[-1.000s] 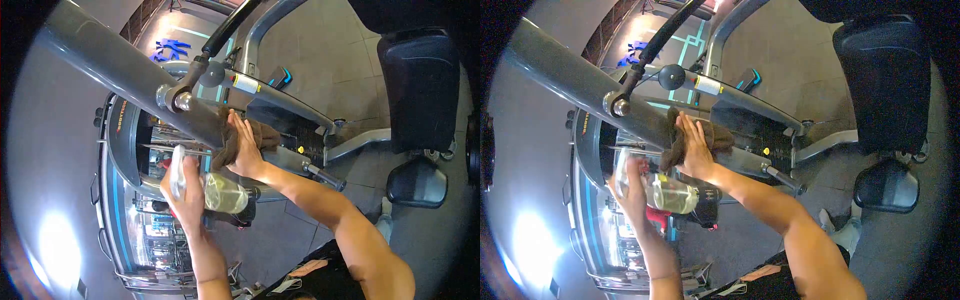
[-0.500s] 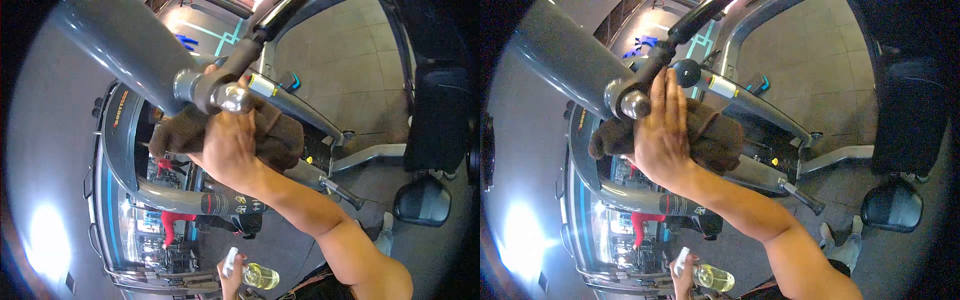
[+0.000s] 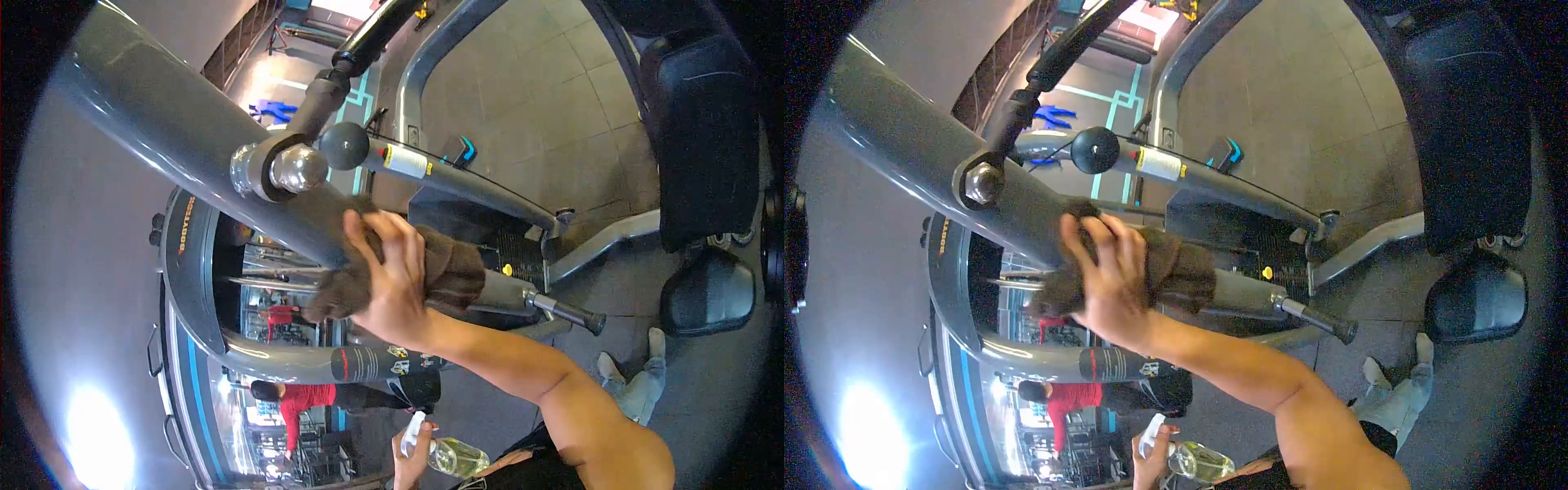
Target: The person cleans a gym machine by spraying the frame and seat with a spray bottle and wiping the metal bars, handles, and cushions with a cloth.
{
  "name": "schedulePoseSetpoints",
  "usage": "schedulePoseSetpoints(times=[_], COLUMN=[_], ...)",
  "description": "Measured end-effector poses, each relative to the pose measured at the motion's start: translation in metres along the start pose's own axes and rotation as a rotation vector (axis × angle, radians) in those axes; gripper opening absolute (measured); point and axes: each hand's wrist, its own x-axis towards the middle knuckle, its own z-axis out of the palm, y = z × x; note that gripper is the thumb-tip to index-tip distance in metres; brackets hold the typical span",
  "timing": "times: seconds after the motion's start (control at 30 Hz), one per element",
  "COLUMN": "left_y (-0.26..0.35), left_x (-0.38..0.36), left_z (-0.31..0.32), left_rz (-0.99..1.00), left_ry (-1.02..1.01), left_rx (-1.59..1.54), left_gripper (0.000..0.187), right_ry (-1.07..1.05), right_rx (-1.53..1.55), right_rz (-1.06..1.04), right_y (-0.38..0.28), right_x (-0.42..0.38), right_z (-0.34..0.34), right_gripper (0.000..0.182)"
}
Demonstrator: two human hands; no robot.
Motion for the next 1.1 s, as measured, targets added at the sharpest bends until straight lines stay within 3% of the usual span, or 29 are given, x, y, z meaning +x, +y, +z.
schedulePoseSetpoints(times=[0.03,0.13,0.17,0.27,0.3,0.4,0.53,0.6,0.7,0.77,0.8,0.83,0.93,1.1], left_y=[-0.005,-0.04,-0.021,0.069,0.071,0.068,0.04,0.043,-0.034,-0.054,-0.062,-0.068,-0.021,-0.03], left_x=[0.003,0.005,-0.003,-0.017,-0.02,-0.008,-0.002,-0.002,0.019,0.024,0.028,0.028,0.017,0.024], left_z=[-0.005,-0.001,0.003,0.013,0.018,0.006,0.008,0.015,-0.014,-0.016,-0.017,-0.018,-0.002,-0.003], left_rz=[-0.04,-0.141,-0.232,-0.438,-0.342,-0.242,-0.105,-0.029,0.123,0.183,0.177,0.167,-0.024,0.055], left_ry=[0.001,0.274,0.305,0.16,0.235,0.011,0.079,0.121,-0.092,-0.146,-0.152,-0.158,-0.032,0.056], left_rx=[0.005,0.006,-0.083,-0.276,-0.229,-0.089,0.024,-0.006,0.007,-0.047,-0.058,-0.068,-0.02,-0.042], left_gripper=[0.036,0.045,0.055,0.058,0.052,0.047,0.043,0.042,0.036,0.032,0.03,0.028,0.026,0.029], right_ry=[0.0,0.062,0.093,0.223,0.186,0.049,-0.143,-0.121,-0.439,-0.707,-0.701,-0.579,0.014,0.17], right_rx=[0.016,0.018,0.047,0.346,0.239,0.023,0.003,0.087,0.212,0.595,0.585,0.471,0.115,-0.243], right_rz=[-0.028,-0.115,-0.119,-0.145,-0.217,-0.154,0.039,0.058,0.278,0.136,0.034,0.088,-0.068,-0.241], right_y=[-0.014,-0.04,-0.041,-0.012,-0.003,0.005,-0.008,-0.019,-0.037,-0.015,-0.014,-0.018,-0.022,-0.004], right_x=[0.023,0.072,0.072,0.042,0.03,-0.002,0.012,0.048,0.116,0.142,0.146,0.141,0.097,0.042], right_z=[-0.001,0.01,0.01,0.019,0.017,-0.002,-0.001,0.005,-0.011,-0.006,-0.005,-0.002,0.024,0.028], right_gripper=[0.101,0.103,0.102,0.095,0.096,0.105,0.129,0.128,0.105,0.086,0.085,0.088,0.101,0.066])
